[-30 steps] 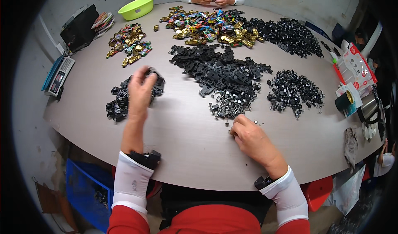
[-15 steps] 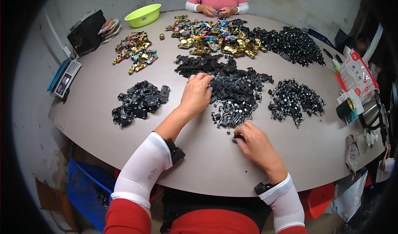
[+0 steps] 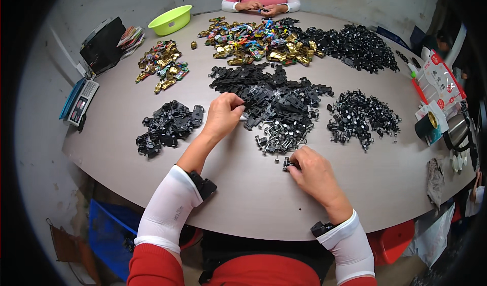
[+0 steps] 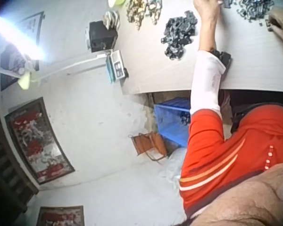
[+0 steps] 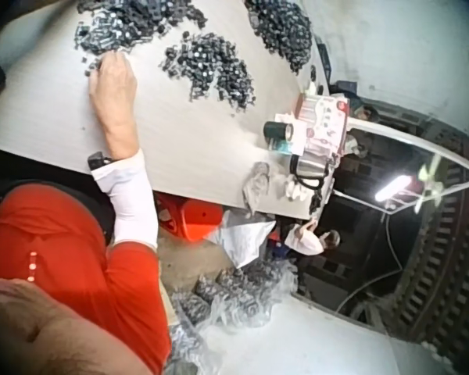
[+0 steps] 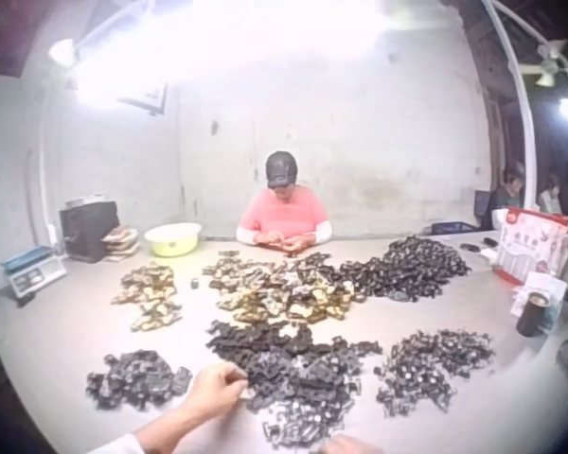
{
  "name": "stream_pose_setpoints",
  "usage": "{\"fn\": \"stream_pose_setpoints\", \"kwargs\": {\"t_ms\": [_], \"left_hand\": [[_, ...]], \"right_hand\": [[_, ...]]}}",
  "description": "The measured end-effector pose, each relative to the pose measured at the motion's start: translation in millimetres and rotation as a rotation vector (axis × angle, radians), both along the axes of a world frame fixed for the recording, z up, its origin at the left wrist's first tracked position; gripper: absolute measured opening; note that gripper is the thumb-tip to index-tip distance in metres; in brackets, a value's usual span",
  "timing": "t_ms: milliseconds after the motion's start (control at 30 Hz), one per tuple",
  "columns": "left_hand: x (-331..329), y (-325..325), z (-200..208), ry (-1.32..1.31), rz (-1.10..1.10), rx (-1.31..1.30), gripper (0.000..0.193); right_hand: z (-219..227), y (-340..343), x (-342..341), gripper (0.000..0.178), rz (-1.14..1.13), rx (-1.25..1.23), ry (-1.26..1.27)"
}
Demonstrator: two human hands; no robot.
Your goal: The person assembles small black lock components by hand at a table. They pick up a lock body and a metal pin, insert the pin into the body, and place the finished unit into a blue crate. The process is repeated continuously with other workers visible in the background.
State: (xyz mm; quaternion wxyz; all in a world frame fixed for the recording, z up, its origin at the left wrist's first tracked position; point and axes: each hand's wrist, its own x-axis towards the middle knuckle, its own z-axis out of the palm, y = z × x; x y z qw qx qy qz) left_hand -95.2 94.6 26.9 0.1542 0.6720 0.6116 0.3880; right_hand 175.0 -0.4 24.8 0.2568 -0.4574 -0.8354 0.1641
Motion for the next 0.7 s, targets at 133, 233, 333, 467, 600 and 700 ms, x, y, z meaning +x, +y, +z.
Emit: {"fn": "stream_pose_setpoints", "kwargs": {"t_ms": [133,233,333,467,600,700], "left_hand": [[0.5,-32.5,0.4,0.116,-0.133,0.146,0.008],[4.8,-71.2,6.0,0.403,-0.256,0.087,0.010],[4.9,-91.7,19.9,0.539,-0.317,-0.086,0.013],[4.2,-88.3,18.5,0.387,-0.217,0.019,0.020],[14.0,-73.1,2.8,0.508,-0.117,-0.084,0.021],[15.6,-64.6,-1.5,0.429,-0.132,-0.143,0.024]], "right_hand": [[-1.7,0.8,2.0,0.017,0.000,-0.018,-0.003],[0.2,0.6,0.7,0.016,0.004,-0.069,0.040],[1.4,0.1,0.8,0.015,-0.013,-0.085,0.040],[1.9,1.6,0.2,0.015,-0.015,-0.120,0.061],[3.2,2.8,-1.5,0.013,-0.008,-0.089,0.085],[3.7,2.8,-2.0,0.014,-0.016,-0.112,0.096]]}}
